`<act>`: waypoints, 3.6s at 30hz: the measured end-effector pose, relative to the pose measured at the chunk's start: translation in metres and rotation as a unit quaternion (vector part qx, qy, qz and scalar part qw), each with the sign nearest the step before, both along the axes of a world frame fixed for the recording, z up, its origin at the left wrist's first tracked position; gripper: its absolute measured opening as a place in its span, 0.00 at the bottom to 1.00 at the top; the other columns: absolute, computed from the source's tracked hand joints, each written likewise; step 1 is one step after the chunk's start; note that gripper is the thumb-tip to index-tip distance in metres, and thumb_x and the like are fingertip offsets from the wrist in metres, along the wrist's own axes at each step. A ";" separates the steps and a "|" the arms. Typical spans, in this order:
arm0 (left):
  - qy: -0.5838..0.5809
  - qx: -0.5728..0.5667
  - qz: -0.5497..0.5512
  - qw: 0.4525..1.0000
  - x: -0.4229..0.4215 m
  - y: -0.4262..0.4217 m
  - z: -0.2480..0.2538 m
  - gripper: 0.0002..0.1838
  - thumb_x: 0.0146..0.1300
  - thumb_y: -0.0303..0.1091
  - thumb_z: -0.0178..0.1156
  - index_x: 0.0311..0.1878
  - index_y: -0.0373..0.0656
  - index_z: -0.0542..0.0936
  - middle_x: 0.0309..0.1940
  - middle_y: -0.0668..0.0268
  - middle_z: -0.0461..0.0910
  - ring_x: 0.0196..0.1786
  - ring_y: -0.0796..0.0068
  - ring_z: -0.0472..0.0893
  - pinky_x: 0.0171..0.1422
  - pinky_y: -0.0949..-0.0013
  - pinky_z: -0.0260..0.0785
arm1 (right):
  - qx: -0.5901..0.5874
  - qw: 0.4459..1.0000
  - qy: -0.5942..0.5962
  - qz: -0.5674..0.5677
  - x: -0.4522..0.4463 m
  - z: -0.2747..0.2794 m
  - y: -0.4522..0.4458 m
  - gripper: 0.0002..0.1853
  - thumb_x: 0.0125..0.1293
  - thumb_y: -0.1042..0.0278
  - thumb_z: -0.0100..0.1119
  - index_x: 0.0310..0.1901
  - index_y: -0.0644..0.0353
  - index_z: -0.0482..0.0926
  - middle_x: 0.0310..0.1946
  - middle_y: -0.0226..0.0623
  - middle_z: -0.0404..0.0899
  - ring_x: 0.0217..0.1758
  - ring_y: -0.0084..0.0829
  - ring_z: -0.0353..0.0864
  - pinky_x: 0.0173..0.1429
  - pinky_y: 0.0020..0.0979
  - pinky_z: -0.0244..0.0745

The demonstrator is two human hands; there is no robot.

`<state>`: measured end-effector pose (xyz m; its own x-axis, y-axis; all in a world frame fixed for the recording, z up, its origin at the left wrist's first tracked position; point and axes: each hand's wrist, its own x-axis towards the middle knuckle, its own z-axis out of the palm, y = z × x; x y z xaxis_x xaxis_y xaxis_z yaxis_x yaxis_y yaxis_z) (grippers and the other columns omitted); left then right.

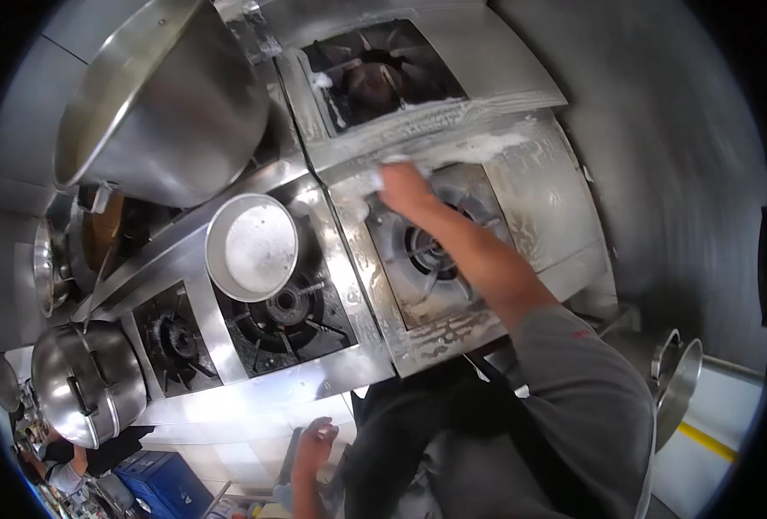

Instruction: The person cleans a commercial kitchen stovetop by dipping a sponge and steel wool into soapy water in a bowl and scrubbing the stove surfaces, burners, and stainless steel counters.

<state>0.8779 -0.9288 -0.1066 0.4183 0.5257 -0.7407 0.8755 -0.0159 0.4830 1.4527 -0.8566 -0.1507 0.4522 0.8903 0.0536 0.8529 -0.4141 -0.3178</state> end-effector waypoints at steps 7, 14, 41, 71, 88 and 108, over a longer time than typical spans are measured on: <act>-0.020 -0.024 -0.011 0.999 0.002 0.011 -0.020 0.19 0.64 0.41 0.65 0.56 0.44 0.80 0.45 0.59 0.86 0.43 0.63 0.84 0.52 0.62 0.75 | -0.010 0.999 0.037 0.014 -0.059 -0.001 0.050 0.16 0.50 0.70 0.64 0.43 0.62 0.82 0.32 0.48 0.85 0.41 0.47 0.86 0.53 0.45 0.77; -0.035 -0.046 -0.021 0.998 -0.001 0.013 -0.024 0.19 0.64 0.39 0.65 0.56 0.43 0.80 0.45 0.62 0.85 0.39 0.65 0.82 0.50 0.64 0.75 | -0.032 0.994 -0.016 0.105 -0.133 -0.008 -0.010 0.20 0.53 0.64 0.67 0.46 0.62 0.76 0.27 0.45 0.83 0.33 0.45 0.86 0.52 0.43 0.77; -0.074 -0.047 -0.111 0.990 -0.066 0.043 -0.058 0.20 0.65 0.39 0.64 0.57 0.41 0.80 0.46 0.60 0.85 0.37 0.65 0.83 0.47 0.63 0.75 | -0.031 0.989 -0.056 -0.134 -0.157 -0.001 0.017 0.20 0.56 0.61 0.69 0.45 0.64 0.73 0.28 0.43 0.83 0.36 0.43 0.86 0.50 0.46 0.74; -0.108 -0.082 -0.160 0.978 -0.037 0.062 -0.021 0.15 0.66 0.30 0.66 0.55 0.41 0.80 0.44 0.70 0.82 0.35 0.82 0.75 0.41 0.74 0.71 | -0.139 0.975 -0.021 -0.173 -0.264 0.001 -0.092 0.09 0.54 0.66 0.65 0.37 0.58 0.83 0.32 0.38 0.83 0.33 0.39 0.86 0.50 0.47 0.71; -0.137 -0.135 -0.247 0.950 0.039 0.053 -0.016 0.16 0.67 0.32 0.63 0.57 0.42 0.80 0.47 0.68 0.84 0.34 0.80 0.75 0.41 0.73 0.71 | -0.003 0.974 -0.046 -0.220 -0.244 -0.003 -0.252 0.20 0.54 0.60 0.66 0.46 0.59 0.77 0.31 0.42 0.83 0.41 0.45 0.84 0.53 0.47 0.75; -0.089 -0.100 -0.286 0.949 0.061 0.029 -0.019 0.16 0.65 0.35 0.65 0.54 0.41 0.80 0.47 0.66 0.85 0.36 0.75 0.79 0.46 0.69 0.73 | -0.083 0.969 0.013 -0.232 -0.143 -0.009 -0.304 0.25 0.53 0.56 0.70 0.48 0.61 0.72 0.31 0.49 0.83 0.41 0.50 0.85 0.53 0.51 0.74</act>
